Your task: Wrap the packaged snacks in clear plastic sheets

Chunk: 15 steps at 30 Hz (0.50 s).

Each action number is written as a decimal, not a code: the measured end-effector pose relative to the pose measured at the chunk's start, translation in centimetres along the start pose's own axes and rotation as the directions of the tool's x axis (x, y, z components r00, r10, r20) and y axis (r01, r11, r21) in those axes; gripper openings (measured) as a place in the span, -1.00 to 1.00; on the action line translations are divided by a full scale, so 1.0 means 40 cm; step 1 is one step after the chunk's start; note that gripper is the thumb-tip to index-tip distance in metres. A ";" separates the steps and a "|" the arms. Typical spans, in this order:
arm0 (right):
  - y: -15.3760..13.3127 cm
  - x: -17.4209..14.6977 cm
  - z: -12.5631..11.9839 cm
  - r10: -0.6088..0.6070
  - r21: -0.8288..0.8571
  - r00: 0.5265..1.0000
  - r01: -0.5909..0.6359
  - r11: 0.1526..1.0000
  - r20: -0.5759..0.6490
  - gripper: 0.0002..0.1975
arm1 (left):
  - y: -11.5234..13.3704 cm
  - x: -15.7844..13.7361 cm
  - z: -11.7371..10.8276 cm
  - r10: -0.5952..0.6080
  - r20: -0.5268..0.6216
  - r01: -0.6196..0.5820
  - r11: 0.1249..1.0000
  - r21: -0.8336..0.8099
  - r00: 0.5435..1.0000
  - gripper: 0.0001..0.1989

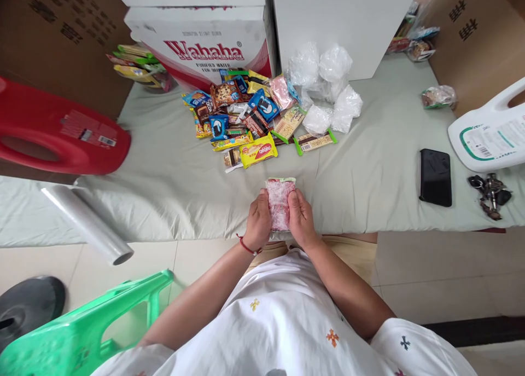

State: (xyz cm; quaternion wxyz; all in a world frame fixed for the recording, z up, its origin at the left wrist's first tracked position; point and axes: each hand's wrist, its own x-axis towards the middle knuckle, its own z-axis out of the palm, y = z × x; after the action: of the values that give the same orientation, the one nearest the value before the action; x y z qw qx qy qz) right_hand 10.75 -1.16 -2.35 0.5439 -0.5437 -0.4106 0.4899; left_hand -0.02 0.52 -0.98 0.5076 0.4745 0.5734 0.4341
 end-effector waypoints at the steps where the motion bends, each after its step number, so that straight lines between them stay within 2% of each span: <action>1: -0.001 0.001 0.000 0.004 -0.011 1.000 -0.004 1.000 0.005 -0.57 | 0.001 -0.001 -0.003 -0.002 0.000 0.002 1.000 -0.005 1.000 -0.36; 4: -0.004 0.003 -0.001 0.005 -0.050 1.000 -0.004 0.999 0.007 -0.56 | 0.014 -0.011 -0.015 0.019 0.005 -0.019 1.000 0.021 1.000 -0.37; 7: -0.006 0.003 -0.001 0.000 -0.065 1.000 -0.001 0.998 -0.003 -0.56 | 0.023 -0.021 -0.026 0.084 0.052 -0.090 0.988 0.125 0.995 -0.43; 10: -0.009 0.004 -0.001 -0.008 -0.108 1.000 0.009 0.994 0.003 -0.56 | 0.019 -0.023 -0.028 0.088 0.058 -0.098 0.976 0.193 0.994 -0.49; 15: -0.010 0.006 -0.005 -0.018 -0.108 0.999 0.022 0.994 0.039 -0.57 | 0.010 -0.013 -0.025 0.116 0.052 -0.119 0.991 0.059 0.992 -0.48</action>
State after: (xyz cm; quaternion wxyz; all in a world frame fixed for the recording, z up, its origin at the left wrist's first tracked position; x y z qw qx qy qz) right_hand 11.02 -0.94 -2.00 0.5104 -0.5589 -0.4523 0.4718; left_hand -0.96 0.04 -0.39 0.4800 0.5332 0.5452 0.4336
